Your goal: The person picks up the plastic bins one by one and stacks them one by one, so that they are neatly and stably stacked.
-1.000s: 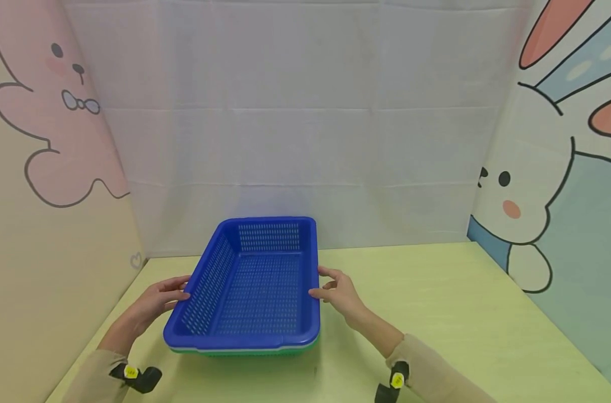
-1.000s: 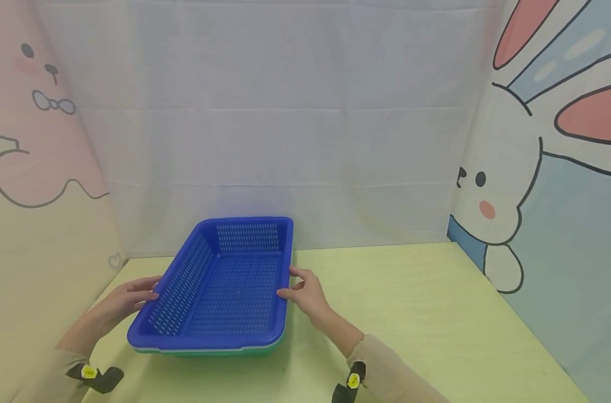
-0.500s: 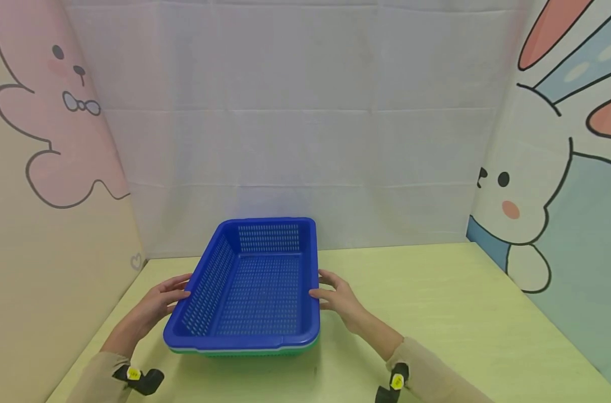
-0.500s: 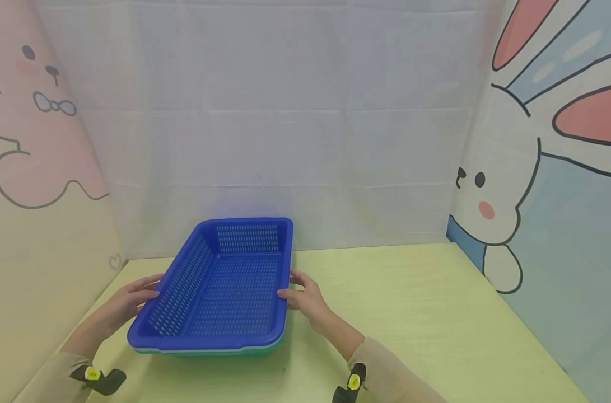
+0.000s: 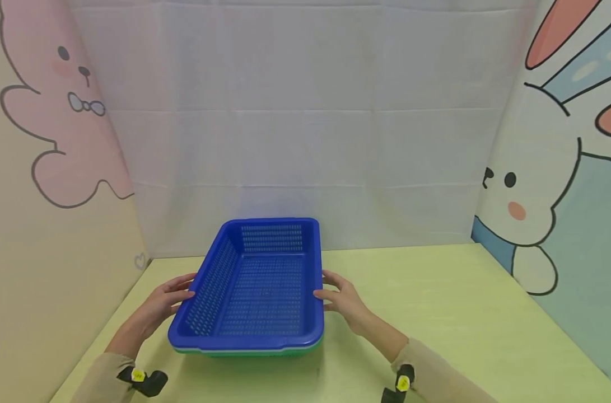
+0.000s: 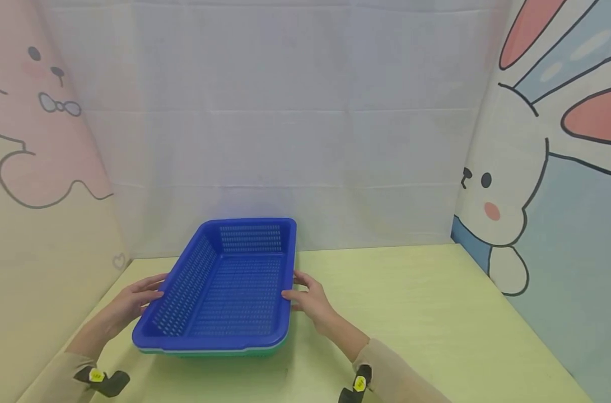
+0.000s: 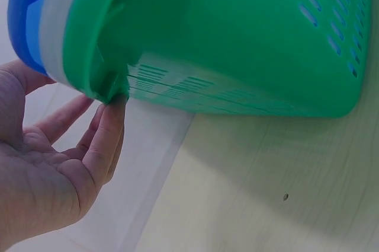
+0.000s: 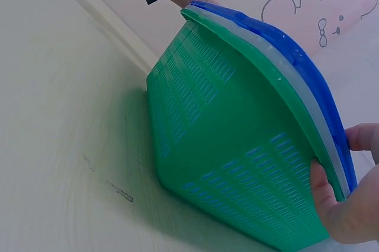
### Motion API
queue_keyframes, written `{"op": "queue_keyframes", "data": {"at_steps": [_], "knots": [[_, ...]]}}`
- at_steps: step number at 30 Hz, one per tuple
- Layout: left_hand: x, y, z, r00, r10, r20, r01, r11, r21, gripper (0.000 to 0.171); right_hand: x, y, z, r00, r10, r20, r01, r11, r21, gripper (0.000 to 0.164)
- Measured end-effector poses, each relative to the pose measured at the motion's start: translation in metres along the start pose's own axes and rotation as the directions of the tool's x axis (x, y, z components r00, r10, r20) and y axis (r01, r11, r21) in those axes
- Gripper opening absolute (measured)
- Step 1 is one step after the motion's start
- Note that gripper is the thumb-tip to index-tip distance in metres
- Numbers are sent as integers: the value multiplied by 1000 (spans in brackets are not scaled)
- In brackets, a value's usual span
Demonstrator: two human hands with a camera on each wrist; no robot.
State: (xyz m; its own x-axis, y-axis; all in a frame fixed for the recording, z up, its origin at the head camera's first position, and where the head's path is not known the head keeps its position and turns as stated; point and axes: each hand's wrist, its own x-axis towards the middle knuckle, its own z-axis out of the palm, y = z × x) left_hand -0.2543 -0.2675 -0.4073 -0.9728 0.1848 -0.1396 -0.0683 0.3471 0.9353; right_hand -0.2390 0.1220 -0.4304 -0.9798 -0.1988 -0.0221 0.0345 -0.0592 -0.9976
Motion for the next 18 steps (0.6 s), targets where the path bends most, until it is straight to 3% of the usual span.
{"op": "queue_keyframes", "data": {"at_steps": [6,18], "knots": [[2,3,13,1000,6,19,-6,1000,-11,62,-2,2,-14,1000,7,-19,-7,1000,-19,60],[8,15,54,1000,-3,-25,2,1000,-30,61,-9,0,-55,1000,25,-19,-26,998,-65,58]]}}
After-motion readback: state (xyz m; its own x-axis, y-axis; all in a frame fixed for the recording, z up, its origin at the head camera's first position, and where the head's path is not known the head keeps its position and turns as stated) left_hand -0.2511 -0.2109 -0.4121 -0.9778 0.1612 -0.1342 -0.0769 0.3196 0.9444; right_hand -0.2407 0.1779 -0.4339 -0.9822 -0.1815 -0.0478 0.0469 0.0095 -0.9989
